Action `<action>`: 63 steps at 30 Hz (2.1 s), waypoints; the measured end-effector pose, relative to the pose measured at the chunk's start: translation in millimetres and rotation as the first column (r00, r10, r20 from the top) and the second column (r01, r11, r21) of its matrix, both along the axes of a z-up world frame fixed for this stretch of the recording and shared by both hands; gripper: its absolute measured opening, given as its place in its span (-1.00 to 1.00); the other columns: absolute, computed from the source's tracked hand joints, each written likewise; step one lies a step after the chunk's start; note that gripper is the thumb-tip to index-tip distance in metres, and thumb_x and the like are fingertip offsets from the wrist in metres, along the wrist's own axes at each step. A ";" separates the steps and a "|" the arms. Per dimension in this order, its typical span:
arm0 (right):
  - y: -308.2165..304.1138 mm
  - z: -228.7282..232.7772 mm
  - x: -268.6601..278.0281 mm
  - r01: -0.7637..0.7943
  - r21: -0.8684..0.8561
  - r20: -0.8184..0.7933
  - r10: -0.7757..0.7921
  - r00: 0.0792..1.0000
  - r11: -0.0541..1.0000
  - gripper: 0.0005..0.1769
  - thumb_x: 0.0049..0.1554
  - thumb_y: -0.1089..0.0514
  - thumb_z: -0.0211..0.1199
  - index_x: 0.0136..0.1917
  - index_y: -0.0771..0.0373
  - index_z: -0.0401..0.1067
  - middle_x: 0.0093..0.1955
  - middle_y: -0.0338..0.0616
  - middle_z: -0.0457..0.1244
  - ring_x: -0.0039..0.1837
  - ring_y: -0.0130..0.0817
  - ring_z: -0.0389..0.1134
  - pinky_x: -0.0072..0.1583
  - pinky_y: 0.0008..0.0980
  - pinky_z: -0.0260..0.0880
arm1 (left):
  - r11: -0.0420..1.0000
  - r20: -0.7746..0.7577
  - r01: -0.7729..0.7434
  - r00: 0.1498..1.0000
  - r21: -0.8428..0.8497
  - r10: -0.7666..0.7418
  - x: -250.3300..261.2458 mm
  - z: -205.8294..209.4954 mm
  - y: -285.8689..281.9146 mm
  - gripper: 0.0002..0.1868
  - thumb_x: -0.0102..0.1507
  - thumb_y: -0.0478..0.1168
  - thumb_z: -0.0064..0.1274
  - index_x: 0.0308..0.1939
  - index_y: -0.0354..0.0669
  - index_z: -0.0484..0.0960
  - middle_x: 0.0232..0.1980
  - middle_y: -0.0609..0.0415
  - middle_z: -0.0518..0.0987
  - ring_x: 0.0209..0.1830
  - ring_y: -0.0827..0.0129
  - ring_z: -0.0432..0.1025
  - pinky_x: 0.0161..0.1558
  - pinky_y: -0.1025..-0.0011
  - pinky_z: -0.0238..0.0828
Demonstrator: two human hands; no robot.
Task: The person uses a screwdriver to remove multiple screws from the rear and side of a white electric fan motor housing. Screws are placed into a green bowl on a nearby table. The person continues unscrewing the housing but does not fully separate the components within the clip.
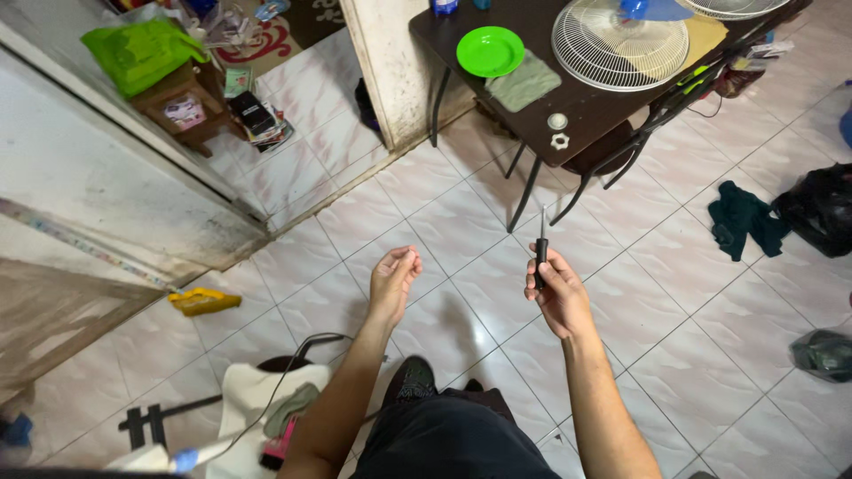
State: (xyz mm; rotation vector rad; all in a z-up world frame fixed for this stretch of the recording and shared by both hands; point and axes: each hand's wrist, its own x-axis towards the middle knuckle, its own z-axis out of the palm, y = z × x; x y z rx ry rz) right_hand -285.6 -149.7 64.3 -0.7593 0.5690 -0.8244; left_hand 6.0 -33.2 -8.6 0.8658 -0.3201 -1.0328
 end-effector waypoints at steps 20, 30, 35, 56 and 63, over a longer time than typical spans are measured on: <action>-294.5 3.5 161.9 0.089 -0.560 -0.396 -0.361 0.844 0.824 -0.80 0.35 0.18 0.04 0.18 0.34 0.26 0.07 0.03 0.38 0.05 -0.24 0.46 0.07 -0.27 0.54 | 0.991 0.418 0.080 0.901 0.110 -0.119 177.6 -52.4 -384.0 -0.70 0.37 -0.23 0.11 0.06 -0.43 0.62 -0.01 0.00 0.64 -0.04 0.42 0.57 0.09 0.46 0.59; -444.4 14.6 193.4 -0.307 -0.927 -0.354 -0.768 0.534 0.214 -0.85 0.29 0.15 0.26 0.10 0.24 0.47 0.04 -0.03 0.42 0.10 -0.17 0.39 0.11 -0.24 0.45 | 0.953 0.651 0.041 0.722 0.301 -0.236 215.4 -104.4 -573.3 -0.77 0.28 -0.19 0.21 -0.09 -0.29 0.69 -0.22 0.04 0.71 -0.19 0.41 0.62 -0.12 0.48 0.53; -523.0 -2.4 203.5 0.042 -0.688 -0.527 -0.539 0.657 0.725 -0.87 0.35 0.23 0.29 0.10 0.35 0.46 -0.08 -0.07 0.23 -0.05 -0.39 0.23 -0.04 -0.39 0.36 | 0.924 0.886 -0.151 0.372 0.351 -0.276 216.9 -131.6 -641.4 -0.82 0.19 -0.10 0.30 -0.21 -0.07 0.75 -0.17 0.00 0.67 -0.13 0.25 0.60 -0.03 0.31 0.52; -636.7 -41.6 198.0 0.059 -0.032 -0.237 -0.065 0.969 0.998 -0.78 0.36 0.14 0.00 0.18 0.29 0.32 -0.06 -0.07 0.40 -0.07 -0.32 0.45 -0.06 -0.39 0.47 | 0.823 0.970 -0.514 0.168 0.240 -0.177 196.1 -161.6 -669.0 -0.77 0.28 -0.05 0.22 -0.03 0.03 0.75 0.46 -0.18 0.32 0.48 -0.16 0.13 0.44 -0.05 0.05; -584.7 -28.6 267.7 -0.439 -0.697 -0.598 -0.122 0.792 0.567 -0.74 0.20 0.25 0.25 0.16 0.35 0.42 -0.02 0.03 0.42 0.01 -0.23 0.47 -0.02 -0.31 0.46 | 0.820 0.995 -0.568 0.098 0.076 -0.025 242.9 -103.1 -492.5 -0.81 0.36 -0.17 0.12 0.01 -0.08 0.70 0.34 -0.09 0.52 0.44 -0.04 0.32 0.44 0.05 0.20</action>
